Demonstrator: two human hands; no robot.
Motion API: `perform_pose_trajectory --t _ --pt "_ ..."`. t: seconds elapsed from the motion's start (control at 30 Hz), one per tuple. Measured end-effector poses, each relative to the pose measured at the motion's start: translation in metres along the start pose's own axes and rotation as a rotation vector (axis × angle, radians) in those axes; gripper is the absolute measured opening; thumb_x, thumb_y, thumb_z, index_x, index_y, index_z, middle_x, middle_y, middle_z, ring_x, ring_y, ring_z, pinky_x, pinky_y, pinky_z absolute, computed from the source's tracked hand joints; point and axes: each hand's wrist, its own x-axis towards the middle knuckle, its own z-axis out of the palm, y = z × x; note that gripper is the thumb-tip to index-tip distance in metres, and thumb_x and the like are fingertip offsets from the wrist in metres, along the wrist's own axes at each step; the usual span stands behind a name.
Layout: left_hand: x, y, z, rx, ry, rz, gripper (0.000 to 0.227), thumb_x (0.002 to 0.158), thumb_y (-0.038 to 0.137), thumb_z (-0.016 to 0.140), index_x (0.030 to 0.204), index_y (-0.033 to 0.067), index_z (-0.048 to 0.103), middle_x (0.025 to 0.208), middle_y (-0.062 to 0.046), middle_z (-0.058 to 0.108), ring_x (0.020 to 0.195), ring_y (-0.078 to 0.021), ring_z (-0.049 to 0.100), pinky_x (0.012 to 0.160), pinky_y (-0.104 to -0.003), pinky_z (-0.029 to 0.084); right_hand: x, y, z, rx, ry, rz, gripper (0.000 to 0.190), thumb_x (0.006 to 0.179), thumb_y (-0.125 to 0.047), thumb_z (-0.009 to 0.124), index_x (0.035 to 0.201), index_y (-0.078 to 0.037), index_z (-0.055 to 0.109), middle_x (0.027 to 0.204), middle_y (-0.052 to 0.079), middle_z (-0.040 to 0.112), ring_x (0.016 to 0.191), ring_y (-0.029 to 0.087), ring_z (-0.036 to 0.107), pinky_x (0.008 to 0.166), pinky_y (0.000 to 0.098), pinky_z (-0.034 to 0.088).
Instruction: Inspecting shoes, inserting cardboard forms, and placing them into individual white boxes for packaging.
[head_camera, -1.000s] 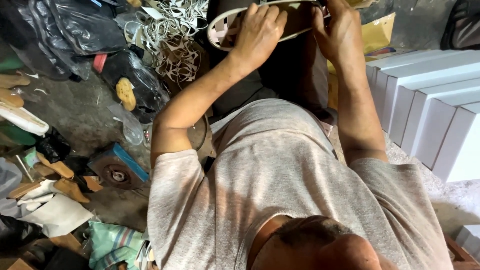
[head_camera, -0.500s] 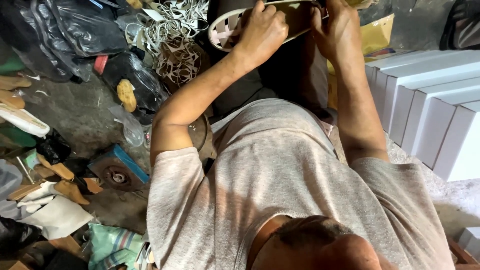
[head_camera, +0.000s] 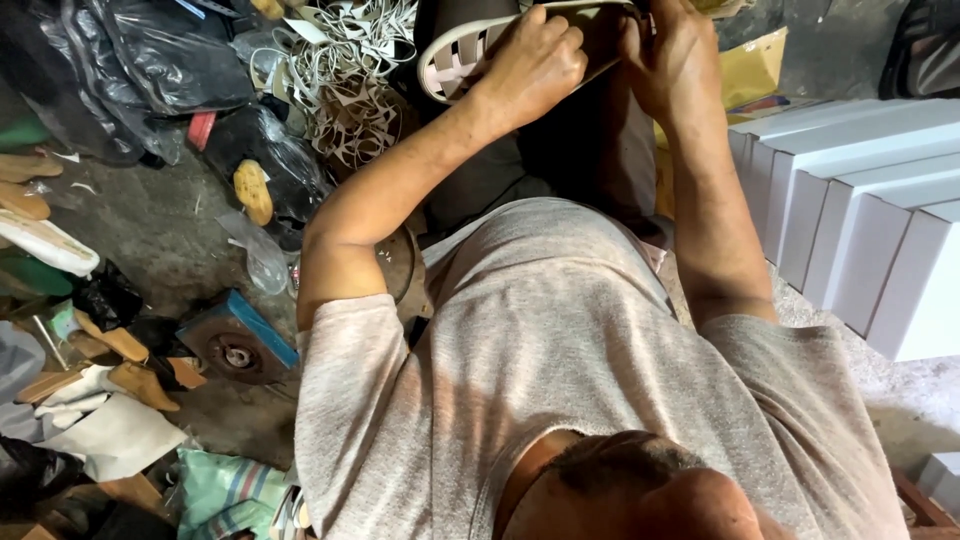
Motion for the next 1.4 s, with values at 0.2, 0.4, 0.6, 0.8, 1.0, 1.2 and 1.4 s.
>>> perform_pose_trajectory --t 0.2,0.4,0.6,0.8,1.0,1.2,1.4 --pt "0.005 -0.012 0.001 -0.063 0.013 0.108 0.024 0.074 0.001 0.072 0.064 0.0216 0.067 0.064 0.005 0.06 0.061 -0.015 0.06 0.072 -0.035 0.05 -0.001 0.003 0.002 -0.023 0.014 -0.008 0.013 0.103 -0.006 0.067 0.1 0.003 0.058 0.087 0.023 0.063 0.078 0.043 0.059 0.064 0.0489 0.042" --pt "0.007 -0.021 0.011 -0.203 0.056 0.168 0.019 0.073 0.0 0.067 0.063 0.0149 0.06 0.062 0.001 0.056 0.055 -0.0181 0.057 0.058 -0.034 0.05 0.0 0.002 0.004 -0.074 -0.003 0.029 0.013 0.104 -0.008 0.064 0.1 0.001 0.056 0.086 0.024 0.064 0.075 0.047 0.059 0.061 0.0524 0.042" --pt "0.005 -0.023 0.015 -0.215 0.038 0.201 0.022 0.073 0.003 0.07 0.06 0.016 0.058 0.065 0.003 0.055 0.06 -0.0176 0.056 0.056 -0.033 0.047 0.003 0.011 0.011 -0.131 0.025 0.01 0.01 0.103 -0.008 0.062 0.098 -0.001 0.059 0.084 0.023 0.064 0.074 0.046 0.06 0.06 0.0529 0.042" --pt "-0.016 -0.028 -0.044 -0.101 -0.179 0.201 0.013 0.086 0.014 0.068 0.076 0.0197 0.075 0.099 0.0 0.063 0.096 -0.0204 0.054 0.083 -0.037 0.044 -0.002 0.021 0.012 -0.111 0.027 0.006 0.016 0.107 -0.012 0.064 0.095 -0.002 0.059 0.081 0.02 0.066 0.071 0.045 0.061 0.059 0.05 0.042" --pt "-0.041 -0.048 -0.092 -0.53 0.178 -0.012 0.013 0.09 0.0 0.075 0.103 0.0016 0.075 0.113 -0.013 0.064 0.107 -0.0303 0.06 0.092 -0.043 0.052 0.004 0.026 0.007 -0.029 -0.003 0.005 0.019 0.111 -0.008 0.061 0.094 -0.001 0.056 0.073 0.017 0.054 0.064 0.031 0.047 0.06 0.0444 0.036" --pt "-0.117 -0.062 -0.07 -0.907 0.204 -0.561 0.089 0.093 0.037 0.099 0.153 0.0041 0.042 0.151 -0.02 0.05 0.141 -0.0338 0.05 0.12 -0.044 0.043 0.013 0.022 -0.017 0.033 -0.04 -0.011 0.024 0.117 -0.007 0.056 0.097 -0.001 0.044 0.082 0.017 0.048 0.075 0.028 0.041 0.067 0.0484 0.035" --pt "-0.125 -0.052 -0.051 -1.558 0.497 -0.745 0.066 0.097 0.021 0.085 0.147 0.0036 0.046 0.141 -0.018 0.058 0.129 -0.03 0.059 0.112 -0.038 0.053 0.015 0.01 -0.041 0.082 -0.214 0.092 0.038 0.125 -0.028 0.053 0.1 -0.001 0.056 0.084 0.014 0.068 0.081 0.027 0.065 0.07 0.0437 0.046"
